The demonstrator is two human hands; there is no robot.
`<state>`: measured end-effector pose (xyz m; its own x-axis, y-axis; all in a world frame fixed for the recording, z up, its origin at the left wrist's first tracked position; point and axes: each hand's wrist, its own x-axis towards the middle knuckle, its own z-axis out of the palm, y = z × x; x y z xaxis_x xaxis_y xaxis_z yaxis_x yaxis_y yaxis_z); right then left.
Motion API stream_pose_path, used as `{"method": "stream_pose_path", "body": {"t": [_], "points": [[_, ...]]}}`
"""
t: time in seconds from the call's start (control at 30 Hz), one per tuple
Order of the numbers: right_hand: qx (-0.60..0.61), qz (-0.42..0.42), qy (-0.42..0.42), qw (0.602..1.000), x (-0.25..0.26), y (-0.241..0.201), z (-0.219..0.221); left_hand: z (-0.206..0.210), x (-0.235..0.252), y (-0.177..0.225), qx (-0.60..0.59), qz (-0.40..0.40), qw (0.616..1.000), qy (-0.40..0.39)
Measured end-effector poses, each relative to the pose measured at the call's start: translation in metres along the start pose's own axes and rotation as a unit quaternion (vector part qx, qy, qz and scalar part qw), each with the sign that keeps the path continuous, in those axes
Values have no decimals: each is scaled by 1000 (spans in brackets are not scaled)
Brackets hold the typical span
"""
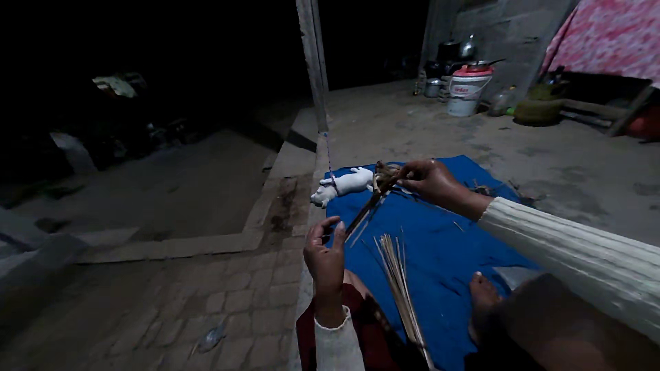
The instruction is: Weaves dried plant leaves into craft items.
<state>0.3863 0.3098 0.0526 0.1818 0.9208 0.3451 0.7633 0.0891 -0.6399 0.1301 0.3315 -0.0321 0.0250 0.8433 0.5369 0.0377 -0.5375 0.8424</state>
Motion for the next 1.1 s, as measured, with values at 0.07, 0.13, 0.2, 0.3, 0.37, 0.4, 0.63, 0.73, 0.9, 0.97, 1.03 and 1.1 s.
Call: {"method": "stream_pose_path", "body": {"t": [0.07,0.13,0.2,0.3,0.37,0.4,0.63,0.73,0.9,0.97,1.03,1.1], "points": [[6,-18,-18,1000,-2,-2,3,0,0,-6,55,2,997,-55],[9,-46,-35,998,-3,-4,8,8,-1,-10,81,-18,990,-110],[7,-66,-48,997,-7,-8,13,20,-4,-14,79,-17,989,-124],[39,-74,-84,993,-11,-16,21,36,-8,-15,21,-32,994,-102],[99,-74,-112,986,-15,-21,28,43,-10,-10,-48,-59,996,-55],[135,-70,-129,980,-17,-24,31,46,-11,-9,-79,-72,994,-30],[208,-8,-223,952,-24,-46,32,46,-15,-14,-135,-2,990,50],[218,45,-269,937,-21,-41,26,46,-15,-18,-107,36,993,34],[244,81,-276,926,-25,-43,27,46,-17,-22,-89,63,994,27],[231,71,-260,935,-27,-48,28,46,-17,-20,-80,67,994,24],[197,36,-240,950,-29,-50,30,46,-17,-21,-78,63,995,19],[158,2,-225,962,-29,-50,34,48,-19,-20,-69,58,996,14]]}}
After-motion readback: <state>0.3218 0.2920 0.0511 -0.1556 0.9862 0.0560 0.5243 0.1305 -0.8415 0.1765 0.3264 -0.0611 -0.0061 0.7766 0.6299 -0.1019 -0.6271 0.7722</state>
